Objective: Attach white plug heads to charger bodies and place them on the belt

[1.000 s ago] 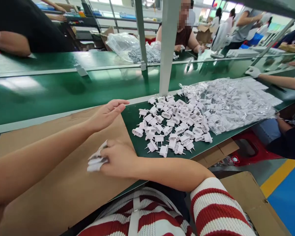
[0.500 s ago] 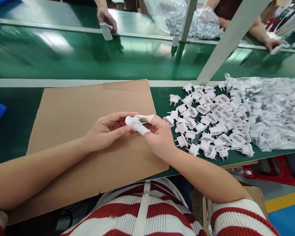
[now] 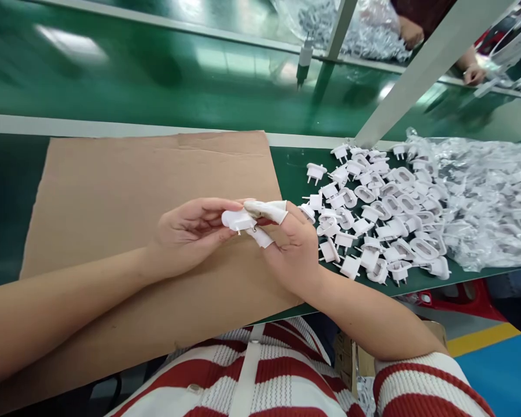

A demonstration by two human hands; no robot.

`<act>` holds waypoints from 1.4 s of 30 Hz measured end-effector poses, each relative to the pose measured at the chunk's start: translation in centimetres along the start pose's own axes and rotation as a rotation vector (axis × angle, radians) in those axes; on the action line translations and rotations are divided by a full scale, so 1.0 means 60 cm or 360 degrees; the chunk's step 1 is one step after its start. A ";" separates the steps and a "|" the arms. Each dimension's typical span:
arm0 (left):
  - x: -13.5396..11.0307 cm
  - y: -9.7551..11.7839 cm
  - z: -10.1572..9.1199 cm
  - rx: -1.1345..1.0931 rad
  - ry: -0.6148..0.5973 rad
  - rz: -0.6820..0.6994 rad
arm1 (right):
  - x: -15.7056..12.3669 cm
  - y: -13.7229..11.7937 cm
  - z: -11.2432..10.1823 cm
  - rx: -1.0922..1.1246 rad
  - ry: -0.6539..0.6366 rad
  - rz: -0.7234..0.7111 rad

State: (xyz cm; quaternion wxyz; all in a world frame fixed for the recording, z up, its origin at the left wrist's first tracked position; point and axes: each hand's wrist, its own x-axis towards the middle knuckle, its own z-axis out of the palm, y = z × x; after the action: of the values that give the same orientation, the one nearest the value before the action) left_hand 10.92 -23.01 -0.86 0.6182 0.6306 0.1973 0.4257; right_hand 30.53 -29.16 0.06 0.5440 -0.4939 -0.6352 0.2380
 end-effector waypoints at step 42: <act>0.017 0.003 -0.042 0.0210 0.0270 -0.0962 | 0.066 -0.009 -0.053 -0.1785 -0.0906 0.0576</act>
State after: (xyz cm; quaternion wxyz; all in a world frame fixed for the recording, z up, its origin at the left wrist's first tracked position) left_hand 9.48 -20.68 -0.68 0.6560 0.5443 0.4537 0.2600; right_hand 33.59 -26.62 3.24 -0.0342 -0.7195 -0.6891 0.0796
